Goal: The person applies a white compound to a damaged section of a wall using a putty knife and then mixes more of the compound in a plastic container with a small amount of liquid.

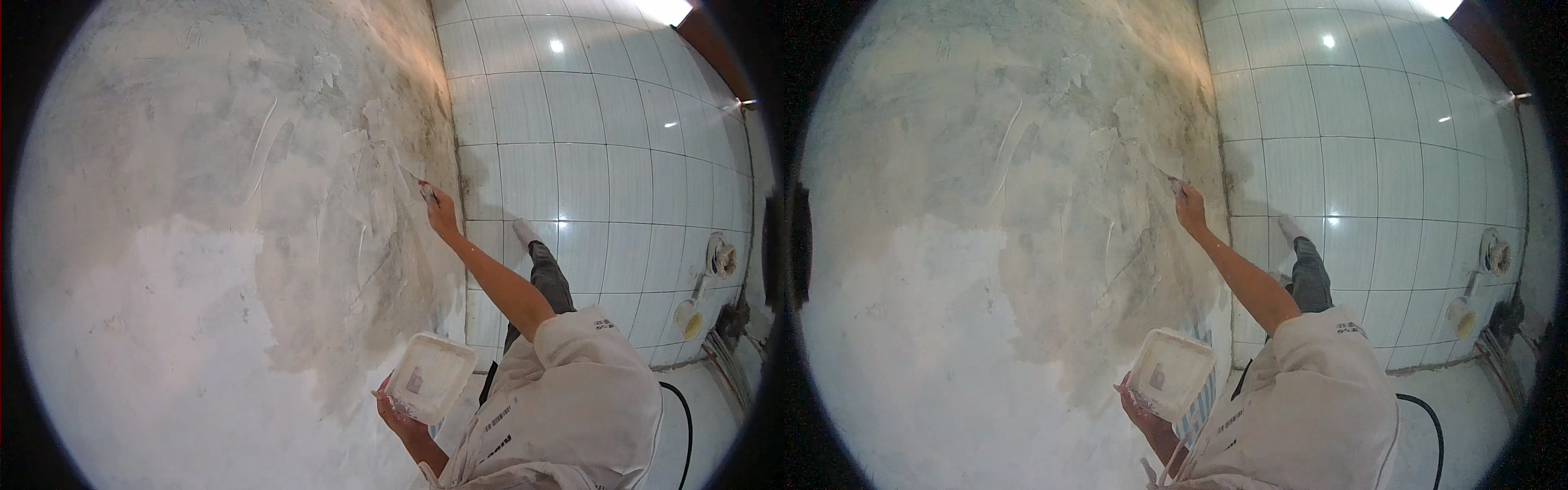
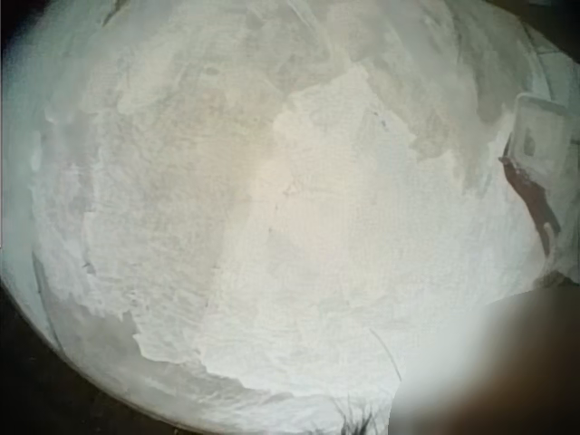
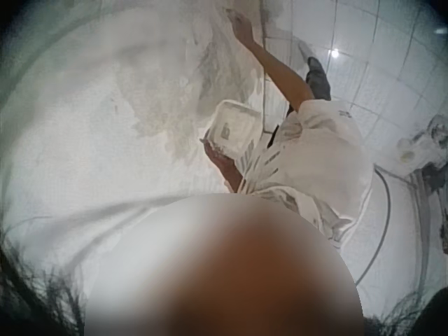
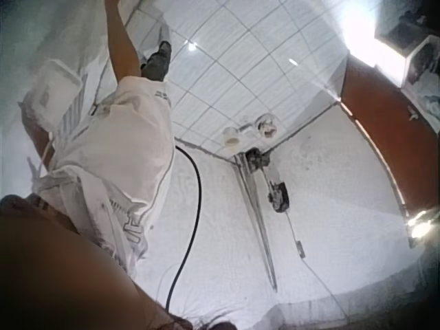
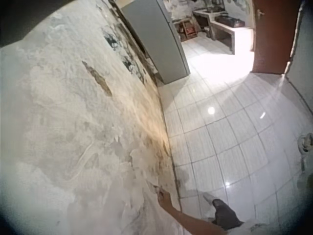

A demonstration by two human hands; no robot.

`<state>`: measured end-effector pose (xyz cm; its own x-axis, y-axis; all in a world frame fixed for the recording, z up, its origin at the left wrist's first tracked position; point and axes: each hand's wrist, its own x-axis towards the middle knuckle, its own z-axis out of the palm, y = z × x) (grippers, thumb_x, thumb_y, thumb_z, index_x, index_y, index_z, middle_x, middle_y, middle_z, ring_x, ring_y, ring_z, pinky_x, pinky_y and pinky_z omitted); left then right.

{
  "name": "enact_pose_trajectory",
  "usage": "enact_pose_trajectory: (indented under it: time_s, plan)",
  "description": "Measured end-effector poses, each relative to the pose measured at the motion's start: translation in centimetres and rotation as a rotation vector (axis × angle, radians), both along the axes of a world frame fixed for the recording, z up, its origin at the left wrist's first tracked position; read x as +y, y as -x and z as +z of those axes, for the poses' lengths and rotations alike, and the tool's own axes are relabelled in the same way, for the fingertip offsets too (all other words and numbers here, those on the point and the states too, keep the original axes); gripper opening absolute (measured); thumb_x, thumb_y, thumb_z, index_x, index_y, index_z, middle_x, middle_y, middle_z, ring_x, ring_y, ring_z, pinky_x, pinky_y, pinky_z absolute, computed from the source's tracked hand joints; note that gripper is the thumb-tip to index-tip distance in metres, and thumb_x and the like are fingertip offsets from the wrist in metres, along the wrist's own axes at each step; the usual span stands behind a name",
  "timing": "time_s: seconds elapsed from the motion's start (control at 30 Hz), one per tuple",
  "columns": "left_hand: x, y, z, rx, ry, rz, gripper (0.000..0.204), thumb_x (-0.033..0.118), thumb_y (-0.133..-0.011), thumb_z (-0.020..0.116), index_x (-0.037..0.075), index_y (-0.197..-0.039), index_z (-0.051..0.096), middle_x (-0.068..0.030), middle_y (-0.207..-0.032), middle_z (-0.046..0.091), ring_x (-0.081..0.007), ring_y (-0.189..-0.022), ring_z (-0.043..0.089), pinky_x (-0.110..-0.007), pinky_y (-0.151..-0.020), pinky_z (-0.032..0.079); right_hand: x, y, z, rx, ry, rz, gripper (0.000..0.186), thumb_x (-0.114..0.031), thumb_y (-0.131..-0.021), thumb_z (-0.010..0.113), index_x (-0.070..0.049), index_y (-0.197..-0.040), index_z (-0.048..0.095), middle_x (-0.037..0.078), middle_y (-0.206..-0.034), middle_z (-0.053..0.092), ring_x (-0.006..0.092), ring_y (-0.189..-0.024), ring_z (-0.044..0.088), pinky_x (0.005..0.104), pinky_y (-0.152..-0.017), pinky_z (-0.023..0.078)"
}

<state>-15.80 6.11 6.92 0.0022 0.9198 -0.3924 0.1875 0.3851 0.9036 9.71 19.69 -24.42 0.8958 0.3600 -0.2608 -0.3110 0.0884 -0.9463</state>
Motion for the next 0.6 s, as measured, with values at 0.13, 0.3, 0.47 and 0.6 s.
enact_pose_trajectory:
  time_s: [0.13, 0.3, 0.47, 0.6]
  plan:
    - [-0.1, 1.6, -0.7, -0.055, 0.015, 0.017, 0.059, 0.049, -0.096, 0.047, -0.007, -0.112, 0.054, -0.0197, -0.105, 0.062, -0.0315, -0.095, 0.064, -0.044, -0.084, 0.054, 2.4, -1.2, 1.7, 0.066, -0.142, 0.042, 0.036, -0.001, -0.089, 0.044, -0.003, -0.119, 0.063, -0.001, -0.072, 0.053, 0.0063, -0.055, 0.038, 0.0238, -0.052, 0.034]
    - [-0.2, 2.3, -1.1, -0.069, 0.038, 0.008, 0.057, 0.048, -0.096, 0.049, -0.007, -0.112, 0.055, -0.0197, -0.106, 0.063, -0.0320, -0.095, 0.064, -0.045, -0.084, 0.055, 2.9, -0.4, 1.7, 0.042, -0.147, 0.137, 0.047, 0.007, -0.083, 0.040, -0.007, -0.122, 0.063, 0.007, -0.100, 0.068, 0.0104, -0.072, 0.053, 0.0231, -0.070, 0.043]
    - [-0.5, 2.5, -1.4, -0.121, 0.051, 0.037, 0.057, 0.047, -0.095, 0.049, -0.007, -0.112, 0.055, -0.0193, -0.105, 0.063, -0.0315, -0.095, 0.064, -0.045, -0.084, 0.054, 1.7, 2.5, 1.9, 0.009, -0.152, 0.170, 0.048, 0.007, -0.081, 0.040, -0.005, -0.122, 0.063, 0.011, -0.118, 0.066, 0.0168, -0.102, 0.059, 0.0257, -0.093, 0.040]
    - [-0.7, 2.2, -1.6, -0.092, 0.032, -0.013, 0.057, 0.047, -0.096, 0.048, -0.007, -0.112, 0.055, -0.0191, -0.104, 0.063, -0.0310, -0.094, 0.064, -0.044, -0.084, 0.054, 0.5, 3.2, 1.2, -0.042, -0.195, 0.182, 0.046, 0.008, -0.081, 0.039, -0.002, -0.120, 0.063, 0.013, -0.123, 0.063, 0.0221, -0.124, 0.052, 0.0292, -0.107, 0.033]
